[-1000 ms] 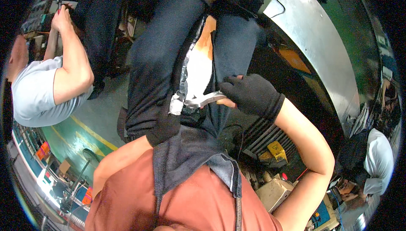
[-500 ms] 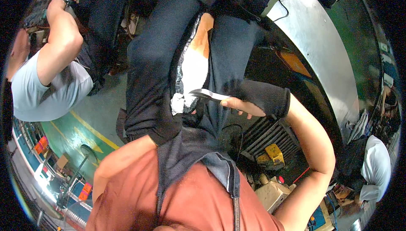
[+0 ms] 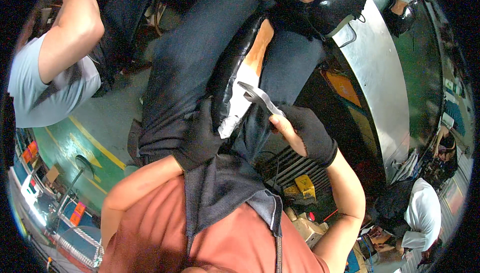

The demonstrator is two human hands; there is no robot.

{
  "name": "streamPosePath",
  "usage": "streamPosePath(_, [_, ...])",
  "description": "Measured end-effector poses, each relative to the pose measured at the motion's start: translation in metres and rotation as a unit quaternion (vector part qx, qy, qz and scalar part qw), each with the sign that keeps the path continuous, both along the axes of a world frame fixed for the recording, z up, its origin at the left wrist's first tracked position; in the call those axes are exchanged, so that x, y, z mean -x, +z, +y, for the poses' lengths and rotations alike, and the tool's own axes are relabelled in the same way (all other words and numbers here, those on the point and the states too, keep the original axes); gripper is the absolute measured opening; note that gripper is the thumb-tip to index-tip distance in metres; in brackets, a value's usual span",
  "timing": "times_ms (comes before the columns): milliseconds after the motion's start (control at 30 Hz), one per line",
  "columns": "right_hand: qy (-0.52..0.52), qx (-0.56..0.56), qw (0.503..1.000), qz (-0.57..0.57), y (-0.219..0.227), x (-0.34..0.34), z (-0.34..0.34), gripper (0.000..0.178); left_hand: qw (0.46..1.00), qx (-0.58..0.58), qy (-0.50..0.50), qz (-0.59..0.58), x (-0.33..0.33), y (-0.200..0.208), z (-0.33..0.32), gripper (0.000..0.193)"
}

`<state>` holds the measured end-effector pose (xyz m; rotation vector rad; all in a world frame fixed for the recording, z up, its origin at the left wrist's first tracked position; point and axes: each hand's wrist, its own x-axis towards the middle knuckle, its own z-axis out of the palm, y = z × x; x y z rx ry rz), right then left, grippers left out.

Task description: The person uses pliers to scrape and remove material from the sole of a black leather shoe. They hold the shoe against their lap and repeatedly scrape the bottom surface. The person then places the shoe on a metal table and picks up another shoe to continue the process.

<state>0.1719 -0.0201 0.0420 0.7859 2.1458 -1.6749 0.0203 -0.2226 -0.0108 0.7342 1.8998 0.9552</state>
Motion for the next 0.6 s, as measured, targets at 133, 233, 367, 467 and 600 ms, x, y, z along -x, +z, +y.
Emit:
streamPosePath(133, [-0.070, -0.008, 0.997, 0.023, 0.000, 0.011, -0.011, 0.032, 1.000, -0.018, 0.007, 0.005, 0.006, 0.009, 0.003, 0.060])
streamPosePath(233, [-0.128, -0.028, 0.988, 0.086, -0.004, 0.011, -0.022, 0.028, 0.998, -0.016, 0.001, 0.064, 0.006, 0.017, -0.004, 0.062])
streamPosePath(367, [-0.236, -0.026, 0.958, 0.161, -0.021, 0.005, -0.050, 0.037, 0.994, 0.063, -0.056, 0.073, 0.032, 0.062, -0.015, 0.064])
streamPosePath(467, [-0.273, -0.081, 0.936, 0.207, -0.007, 0.021, -0.067, 0.040, 0.955, 0.054, -0.153, 0.247, 0.057, 0.100, -0.032, 0.063])
streamPosePath(600, [-0.376, -0.065, 0.898, 0.217, 0.009, 0.048, -0.091, 0.041, 0.871, 0.059, -0.330, 0.360, 0.101, 0.166, -0.021, 0.057])
